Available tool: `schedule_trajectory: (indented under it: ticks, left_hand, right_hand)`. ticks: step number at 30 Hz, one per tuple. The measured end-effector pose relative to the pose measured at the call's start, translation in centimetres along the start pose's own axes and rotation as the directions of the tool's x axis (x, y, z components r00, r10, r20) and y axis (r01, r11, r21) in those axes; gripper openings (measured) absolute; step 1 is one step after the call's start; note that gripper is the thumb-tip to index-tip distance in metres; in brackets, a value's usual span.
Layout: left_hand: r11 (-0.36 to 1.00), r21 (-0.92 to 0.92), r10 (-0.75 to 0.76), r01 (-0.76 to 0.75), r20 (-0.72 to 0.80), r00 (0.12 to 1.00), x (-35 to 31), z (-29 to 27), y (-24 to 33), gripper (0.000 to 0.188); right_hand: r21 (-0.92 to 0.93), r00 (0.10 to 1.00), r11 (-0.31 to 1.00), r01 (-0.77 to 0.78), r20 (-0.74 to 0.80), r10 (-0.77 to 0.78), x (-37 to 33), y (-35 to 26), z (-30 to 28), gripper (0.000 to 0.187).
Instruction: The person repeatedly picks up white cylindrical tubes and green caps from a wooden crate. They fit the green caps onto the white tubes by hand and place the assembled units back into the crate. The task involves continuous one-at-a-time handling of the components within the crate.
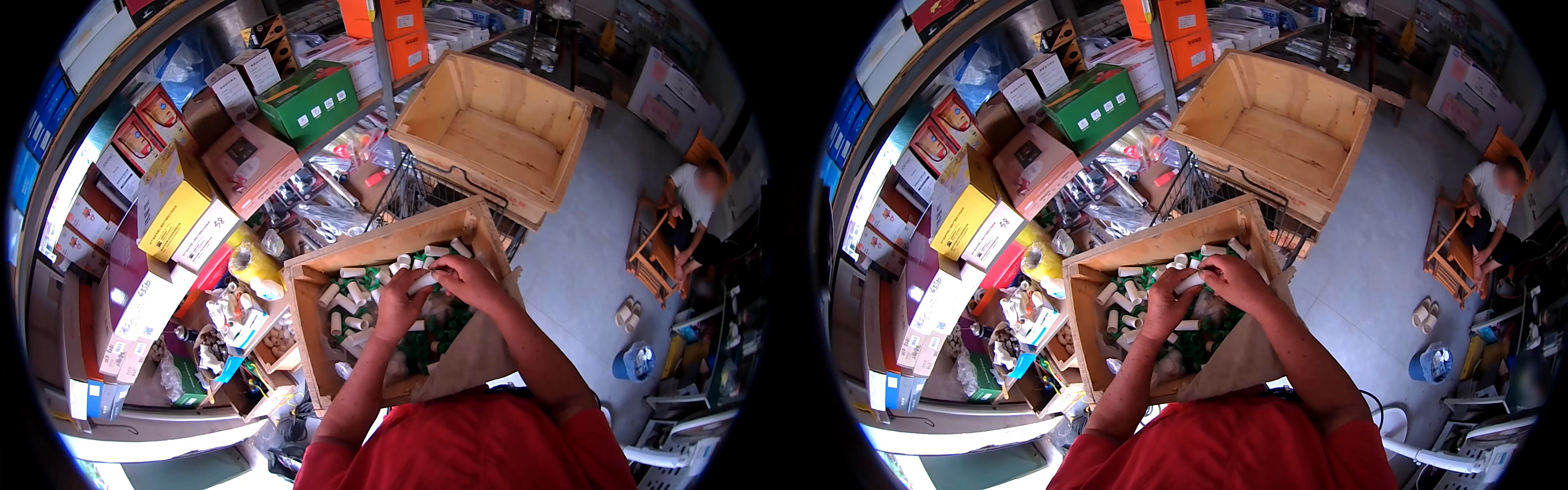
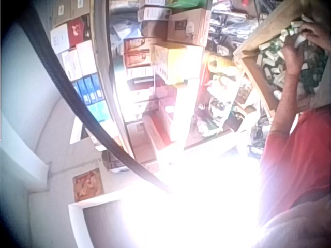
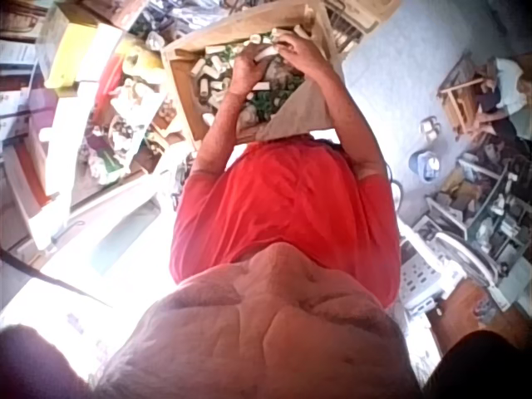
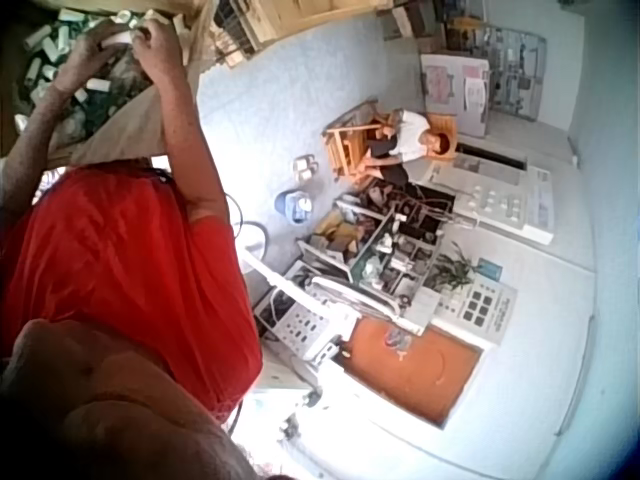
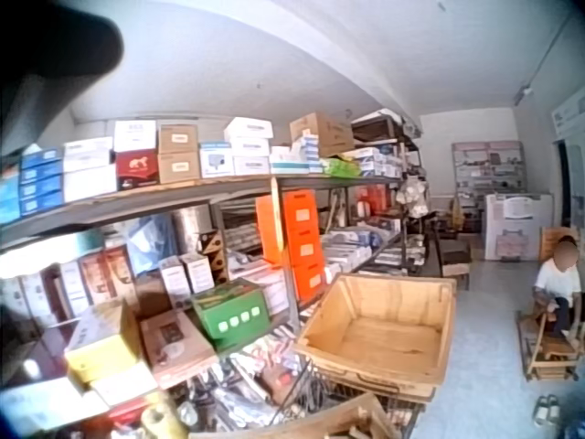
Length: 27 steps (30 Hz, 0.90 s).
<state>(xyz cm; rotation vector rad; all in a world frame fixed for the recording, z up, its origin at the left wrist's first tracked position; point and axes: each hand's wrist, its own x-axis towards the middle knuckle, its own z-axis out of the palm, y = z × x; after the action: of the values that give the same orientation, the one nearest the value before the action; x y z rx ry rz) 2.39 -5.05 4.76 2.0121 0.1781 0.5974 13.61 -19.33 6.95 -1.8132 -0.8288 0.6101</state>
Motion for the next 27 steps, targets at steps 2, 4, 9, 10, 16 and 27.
schedule_trajectory:
  ticks: [2, 4, 9, 10, 16, 27]
  left_hand:
    - [1.0, 0.005, 0.002, -0.002, -0.002, 1.0, -0.03, -0.04, 0.02, 0.03]
    - [1.0, 0.019, 0.011, -0.011, -0.005, 1.0, -0.06, -0.01, -0.17, 0.03]
    - [1.0, 0.008, -0.009, 0.008, 0.008, 1.0, 0.02, -0.17, 0.29, 0.029]
    - [1.0, 0.011, -0.007, 0.007, 0.009, 1.0, 0.02, -0.19, 0.34, 0.029]
    - [1.0, 0.005, 0.009, -0.009, 0.0, 1.0, -0.03, -0.08, -0.01, 0.029]
    - [1.0, 0.001, -0.017, 0.017, 0.011, 1.0, 0.01, -0.07, 0.3, 0.03]
  right_hand:
    - [-0.004, 1.0, 1.0, -0.003, -0.001, 0.003, -0.09, -0.14, 0.0, 0.023]
    - [-0.011, 1.0, 1.0, -0.002, 0.004, 0.002, -0.08, -0.25, -0.05, 0.023]
    - [-0.022, 1.0, 1.0, 0.012, -0.004, -0.012, -0.02, 0.03, 0.01, 0.023]
    - [-0.019, 1.0, 1.0, 0.009, -0.002, -0.009, -0.01, 0.05, 0.01, 0.023]
    - [-0.034, 1.0, 0.999, -0.01, 0.001, 0.01, -0.03, -0.28, -0.05, 0.024]
    - [-0.054, 1.0, 0.998, -0.015, 0.007, 0.015, -0.02, -0.2, -0.13, 0.025]
